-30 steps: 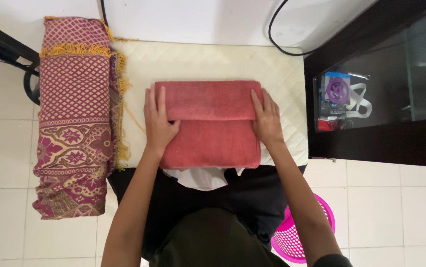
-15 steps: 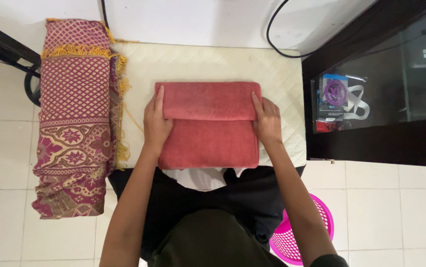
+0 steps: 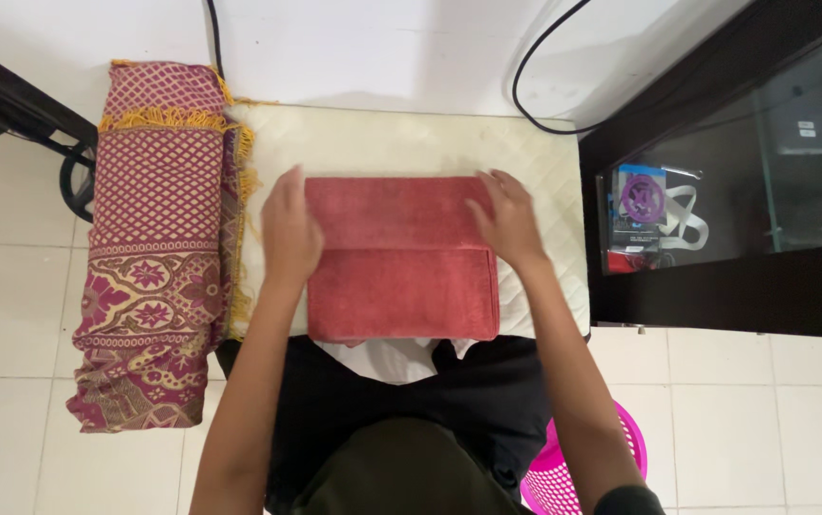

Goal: The person folds a red towel on a white padded surface, repeatedly folding and smoothing it into a compact rectangle. The person then places the folded towel on top of a stack of other folded textiles.

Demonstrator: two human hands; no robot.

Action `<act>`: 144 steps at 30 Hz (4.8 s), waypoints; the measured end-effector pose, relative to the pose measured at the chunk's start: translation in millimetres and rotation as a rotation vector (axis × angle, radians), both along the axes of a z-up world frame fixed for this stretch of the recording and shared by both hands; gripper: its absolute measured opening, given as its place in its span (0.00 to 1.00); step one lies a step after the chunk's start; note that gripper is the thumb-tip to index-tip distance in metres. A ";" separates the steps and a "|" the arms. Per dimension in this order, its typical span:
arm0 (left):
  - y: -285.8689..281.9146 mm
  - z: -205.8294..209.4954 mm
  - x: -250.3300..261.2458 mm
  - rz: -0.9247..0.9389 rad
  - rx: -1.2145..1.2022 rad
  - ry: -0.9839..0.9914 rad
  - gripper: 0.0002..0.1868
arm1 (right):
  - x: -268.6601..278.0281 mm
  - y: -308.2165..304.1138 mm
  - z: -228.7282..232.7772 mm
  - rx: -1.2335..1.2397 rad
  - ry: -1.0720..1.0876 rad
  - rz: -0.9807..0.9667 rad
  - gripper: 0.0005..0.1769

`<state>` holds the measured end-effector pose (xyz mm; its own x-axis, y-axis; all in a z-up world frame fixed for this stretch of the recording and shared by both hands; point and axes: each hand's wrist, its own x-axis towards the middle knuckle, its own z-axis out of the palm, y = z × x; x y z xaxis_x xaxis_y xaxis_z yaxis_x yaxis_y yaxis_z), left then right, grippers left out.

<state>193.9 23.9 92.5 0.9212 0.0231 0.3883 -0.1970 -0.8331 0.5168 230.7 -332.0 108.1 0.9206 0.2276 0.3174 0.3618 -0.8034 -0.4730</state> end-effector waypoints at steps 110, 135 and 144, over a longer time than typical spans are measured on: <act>-67.5 -3.4 -128.0 -0.092 0.108 0.071 0.33 | -154.9 79.6 -18.4 -0.227 0.049 -0.121 0.35; -54.7 -10.7 -140.4 0.064 0.058 -0.062 0.26 | -163.9 49.4 -17.2 -0.113 -0.114 -0.337 0.31; -103.3 -5.1 -131.0 -0.151 0.159 0.036 0.28 | -161.7 103.5 -17.1 -0.212 0.046 -0.094 0.31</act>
<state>62.9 -79.4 87.4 0.9229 -0.1753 0.3429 -0.3098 -0.8668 0.3906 69.0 -228.5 90.9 0.9531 0.1975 0.2293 0.2629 -0.9156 -0.3044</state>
